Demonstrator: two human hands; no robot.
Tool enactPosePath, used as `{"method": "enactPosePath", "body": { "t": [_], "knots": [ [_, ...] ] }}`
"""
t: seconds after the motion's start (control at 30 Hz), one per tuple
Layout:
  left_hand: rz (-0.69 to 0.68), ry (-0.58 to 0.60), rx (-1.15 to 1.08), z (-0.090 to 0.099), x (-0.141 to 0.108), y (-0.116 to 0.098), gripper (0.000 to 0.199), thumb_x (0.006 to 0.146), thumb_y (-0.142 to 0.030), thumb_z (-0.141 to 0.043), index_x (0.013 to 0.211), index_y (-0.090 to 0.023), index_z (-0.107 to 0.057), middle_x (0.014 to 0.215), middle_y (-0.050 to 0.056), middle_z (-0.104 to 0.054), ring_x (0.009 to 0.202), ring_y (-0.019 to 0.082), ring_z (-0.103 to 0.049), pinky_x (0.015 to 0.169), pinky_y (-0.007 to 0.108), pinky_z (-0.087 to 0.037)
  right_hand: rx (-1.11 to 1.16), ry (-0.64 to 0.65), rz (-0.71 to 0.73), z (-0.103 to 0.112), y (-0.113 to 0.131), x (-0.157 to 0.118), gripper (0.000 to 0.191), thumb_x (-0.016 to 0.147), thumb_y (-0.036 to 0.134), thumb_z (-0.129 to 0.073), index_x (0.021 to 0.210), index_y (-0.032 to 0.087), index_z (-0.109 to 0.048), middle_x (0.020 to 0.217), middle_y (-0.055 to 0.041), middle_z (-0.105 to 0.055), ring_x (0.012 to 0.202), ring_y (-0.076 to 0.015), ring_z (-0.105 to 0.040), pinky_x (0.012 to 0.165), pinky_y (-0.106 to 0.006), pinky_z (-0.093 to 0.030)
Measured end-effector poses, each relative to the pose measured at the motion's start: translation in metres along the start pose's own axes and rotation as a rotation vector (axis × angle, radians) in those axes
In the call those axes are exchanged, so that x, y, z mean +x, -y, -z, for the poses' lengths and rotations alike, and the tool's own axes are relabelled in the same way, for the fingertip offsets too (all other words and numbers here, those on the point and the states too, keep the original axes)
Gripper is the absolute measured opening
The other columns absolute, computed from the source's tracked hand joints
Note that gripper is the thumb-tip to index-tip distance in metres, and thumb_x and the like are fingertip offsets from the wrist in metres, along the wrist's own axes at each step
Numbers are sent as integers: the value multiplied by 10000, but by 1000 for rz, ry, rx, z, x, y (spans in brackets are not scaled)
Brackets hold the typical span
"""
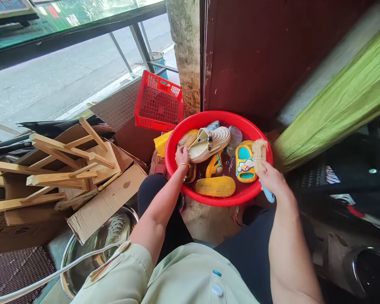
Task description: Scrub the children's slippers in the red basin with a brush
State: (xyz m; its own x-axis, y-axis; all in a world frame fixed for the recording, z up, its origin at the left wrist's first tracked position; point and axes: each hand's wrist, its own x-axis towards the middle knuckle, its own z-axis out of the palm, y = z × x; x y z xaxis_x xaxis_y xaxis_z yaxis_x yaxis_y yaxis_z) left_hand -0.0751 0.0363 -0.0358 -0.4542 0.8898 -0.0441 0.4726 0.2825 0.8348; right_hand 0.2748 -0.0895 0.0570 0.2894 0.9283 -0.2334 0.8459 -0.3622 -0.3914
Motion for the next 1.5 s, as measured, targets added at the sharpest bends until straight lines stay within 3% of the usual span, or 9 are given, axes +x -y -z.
{"method": "enactPosePath", "body": {
  "t": [0.1,0.17,0.27,0.33,0.43,0.73,1.07,1.3,1.5],
  "knots": [
    [-300,-149,-9,3,-15,-4,475,993,-431,-477,1364,-158,-592,1403,162,-627,1328,278,-570,1136,434,-426,-148,104,-15,-10,-2,8,645,948,408,-484,1563,215,-491,1249,-149,-742,1036,-310,-719,865,-353,-525],
    [-628,-95,77,2,-31,-9,521,957,-446,-556,1409,-187,-563,1502,154,-546,1448,300,-446,1213,490,-328,-159,161,10,-17,1,10,645,945,402,-488,1560,208,-495,1312,-141,-717,1094,-303,-709,886,-334,-518],
    [-1057,251,230,-2,-51,-16,493,969,-423,-554,1419,-221,-568,1493,131,-562,1450,288,-446,1213,495,-327,-144,195,80,-27,11,9,620,946,384,-489,1539,208,-521,1405,-122,-665,1194,-285,-672,940,-312,-504],
    [-1175,474,335,-8,-59,-18,474,993,-417,-519,1410,-201,-583,1439,137,-605,1359,266,-542,1158,447,-405,-135,247,130,-35,20,9,600,942,374,-502,1522,228,-543,1408,-111,-665,1217,-281,-661,960,-313,-500],
    [-1151,630,528,-16,-62,-15,491,973,-496,-553,1322,-165,-656,1455,162,-586,1301,290,-583,1095,428,-466,-142,308,174,-49,35,10,600,928,347,-528,1520,251,-547,1418,-115,-658,1234,-292,-654,980,-332,-496],
    [-950,764,823,-21,-57,-2,613,923,-497,-622,1471,-237,-536,1656,120,-368,1515,304,-364,1161,471,-416,-205,384,203,-79,66,20,599,976,399,-499,1551,229,-496,1446,-165,-625,1268,-313,-637,1046,-388,-462],
    [-852,724,649,-25,-53,-1,536,905,-210,-575,1440,-232,-556,1572,105,-500,1437,248,-480,1131,401,-449,-151,204,197,-34,31,1,628,957,352,-481,1582,296,-453,1283,-88,-733,1118,-295,-699,947,-379,-520],
    [-909,752,436,-8,-54,-23,350,1008,-332,-467,1227,-193,-701,1182,115,-737,1214,240,-635,1092,368,-463,-242,-38,1,-14,14,3,670,972,379,-423,1613,186,-402,1162,-188,-757,1017,-348,-724,906,-437,-531],
    [-968,1045,424,21,-79,-22,678,866,-576,-679,1443,-237,-573,1470,118,-606,1460,348,-437,1194,478,-318,-254,169,39,-31,14,21,647,909,332,-484,1525,139,-540,1345,-204,-685,1199,-347,-667,1021,-429,-495]
  ]
}}
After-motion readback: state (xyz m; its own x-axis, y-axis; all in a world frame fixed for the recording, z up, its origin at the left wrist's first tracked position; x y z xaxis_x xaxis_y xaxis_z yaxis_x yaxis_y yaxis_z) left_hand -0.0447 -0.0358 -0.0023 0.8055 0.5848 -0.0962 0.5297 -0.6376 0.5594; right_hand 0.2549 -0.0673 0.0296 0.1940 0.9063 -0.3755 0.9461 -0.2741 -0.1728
